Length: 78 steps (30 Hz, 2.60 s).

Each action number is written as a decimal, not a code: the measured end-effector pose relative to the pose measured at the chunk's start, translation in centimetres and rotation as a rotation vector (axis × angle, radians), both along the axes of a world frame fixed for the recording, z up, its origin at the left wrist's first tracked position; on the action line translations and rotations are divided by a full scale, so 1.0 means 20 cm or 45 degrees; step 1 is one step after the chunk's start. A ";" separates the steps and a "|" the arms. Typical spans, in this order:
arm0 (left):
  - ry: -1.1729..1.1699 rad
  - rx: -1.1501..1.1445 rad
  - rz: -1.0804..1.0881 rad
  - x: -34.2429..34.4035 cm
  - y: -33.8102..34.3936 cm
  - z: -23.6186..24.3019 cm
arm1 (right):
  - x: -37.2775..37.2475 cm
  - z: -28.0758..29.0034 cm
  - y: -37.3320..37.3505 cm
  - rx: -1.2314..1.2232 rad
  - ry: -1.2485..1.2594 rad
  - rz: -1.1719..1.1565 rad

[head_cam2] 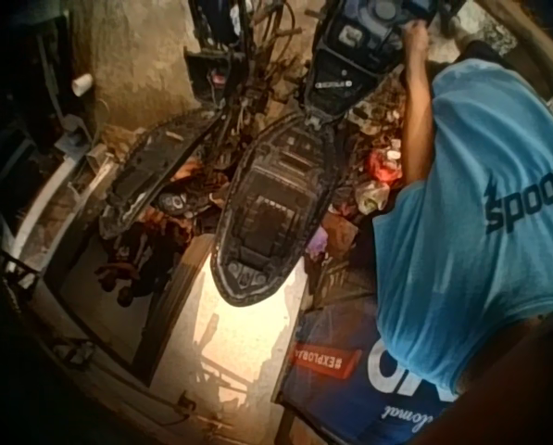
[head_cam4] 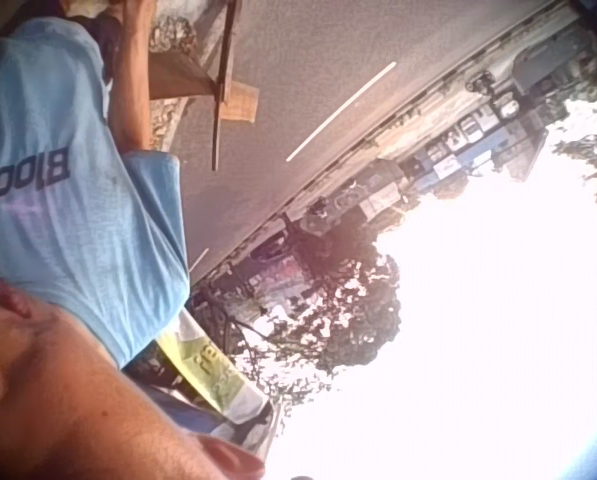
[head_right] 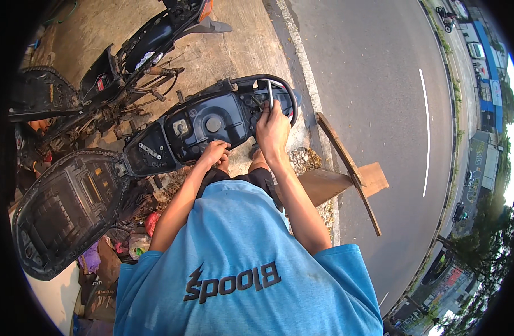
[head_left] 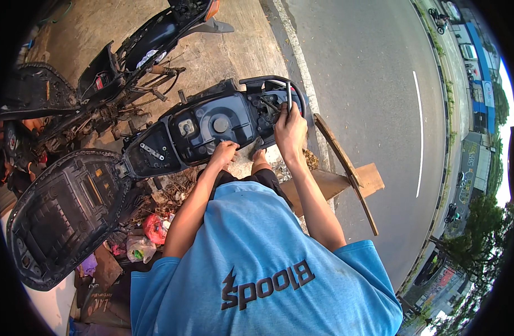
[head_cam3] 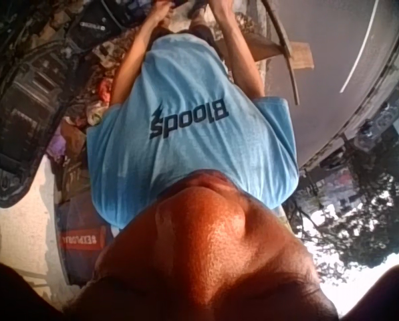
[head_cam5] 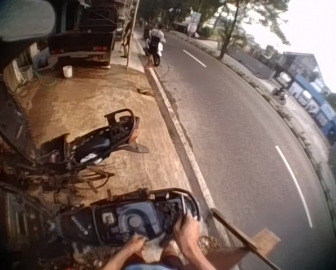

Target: The person loosens bolts on a motorcycle frame using a tool, removes the hardware, and then adjusts a motorcycle body component by hand.

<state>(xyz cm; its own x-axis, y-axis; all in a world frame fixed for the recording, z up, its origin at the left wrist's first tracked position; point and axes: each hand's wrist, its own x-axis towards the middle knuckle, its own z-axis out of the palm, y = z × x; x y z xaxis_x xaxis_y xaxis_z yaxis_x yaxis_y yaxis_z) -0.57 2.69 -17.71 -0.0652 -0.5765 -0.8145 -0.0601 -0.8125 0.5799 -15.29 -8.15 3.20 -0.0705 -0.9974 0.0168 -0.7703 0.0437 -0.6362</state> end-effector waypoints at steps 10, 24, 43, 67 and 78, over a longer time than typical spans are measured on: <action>0.158 -0.535 0.394 -0.01 -0.29 0.73 | 0.10 -0.21 -0.19 -0.060 -1.040 -0.514; -1.029 -1.140 -0.168 -0.18 -0.38 1.05 | 0.11 -0.07 -0.15 0.219 -0.885 -0.044; -1.194 -1.363 -0.144 -0.04 -0.54 1.12 | -0.17 0.28 -0.65 -0.138 0.561 1.713; -1.054 -0.440 0.632 -0.23 -0.65 0.96 | -0.25 0.27 -0.64 0.282 0.067 1.518; -1.757 -0.924 0.104 -0.45 -0.61 1.13 | -0.29 0.17 -0.83 -0.602 0.412 1.789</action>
